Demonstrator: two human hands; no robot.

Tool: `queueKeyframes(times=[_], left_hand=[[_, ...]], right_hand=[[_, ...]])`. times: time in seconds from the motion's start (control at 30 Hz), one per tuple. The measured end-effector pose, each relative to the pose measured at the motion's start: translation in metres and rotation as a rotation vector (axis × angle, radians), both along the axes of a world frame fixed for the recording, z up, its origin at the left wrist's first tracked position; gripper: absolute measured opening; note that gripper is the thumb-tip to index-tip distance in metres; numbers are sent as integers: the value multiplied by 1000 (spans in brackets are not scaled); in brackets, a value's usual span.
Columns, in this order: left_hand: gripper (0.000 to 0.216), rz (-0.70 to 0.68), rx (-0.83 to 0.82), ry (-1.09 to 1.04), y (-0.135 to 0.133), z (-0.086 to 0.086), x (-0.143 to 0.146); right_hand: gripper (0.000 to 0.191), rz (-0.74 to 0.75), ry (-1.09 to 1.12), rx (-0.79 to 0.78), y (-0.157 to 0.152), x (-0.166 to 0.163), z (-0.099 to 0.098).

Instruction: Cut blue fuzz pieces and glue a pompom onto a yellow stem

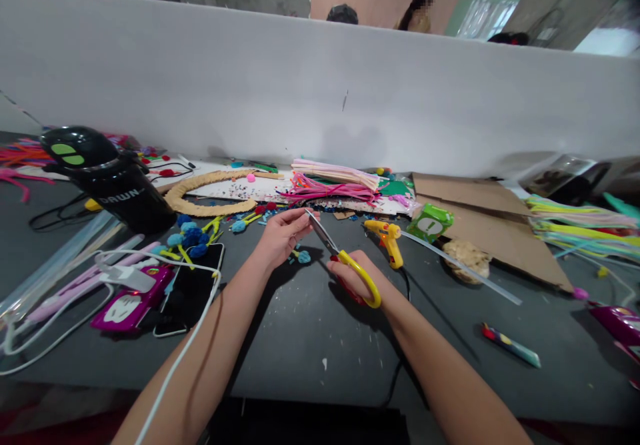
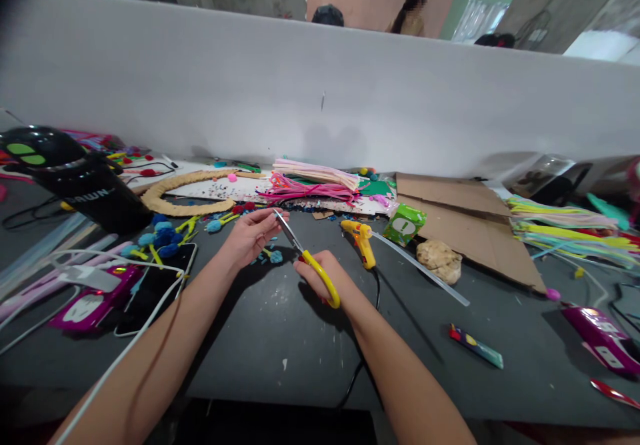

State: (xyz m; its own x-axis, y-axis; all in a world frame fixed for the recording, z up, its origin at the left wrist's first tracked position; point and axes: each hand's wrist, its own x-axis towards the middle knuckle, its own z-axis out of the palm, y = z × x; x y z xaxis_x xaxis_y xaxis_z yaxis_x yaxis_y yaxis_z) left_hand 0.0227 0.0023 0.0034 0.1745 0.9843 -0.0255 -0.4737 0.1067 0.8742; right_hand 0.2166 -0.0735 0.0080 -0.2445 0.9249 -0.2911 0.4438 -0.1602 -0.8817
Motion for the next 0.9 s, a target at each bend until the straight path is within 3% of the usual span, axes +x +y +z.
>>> queueKeyframes(times=[0.57,0.9], left_hand=[[36,31,-33,-60,1,2,1],[35,74,-52,84,6,-2,-4]], right_hand=[[44,-25,22,-49,-2,-3,9],[48,-37,22,-20,0,1,2]])
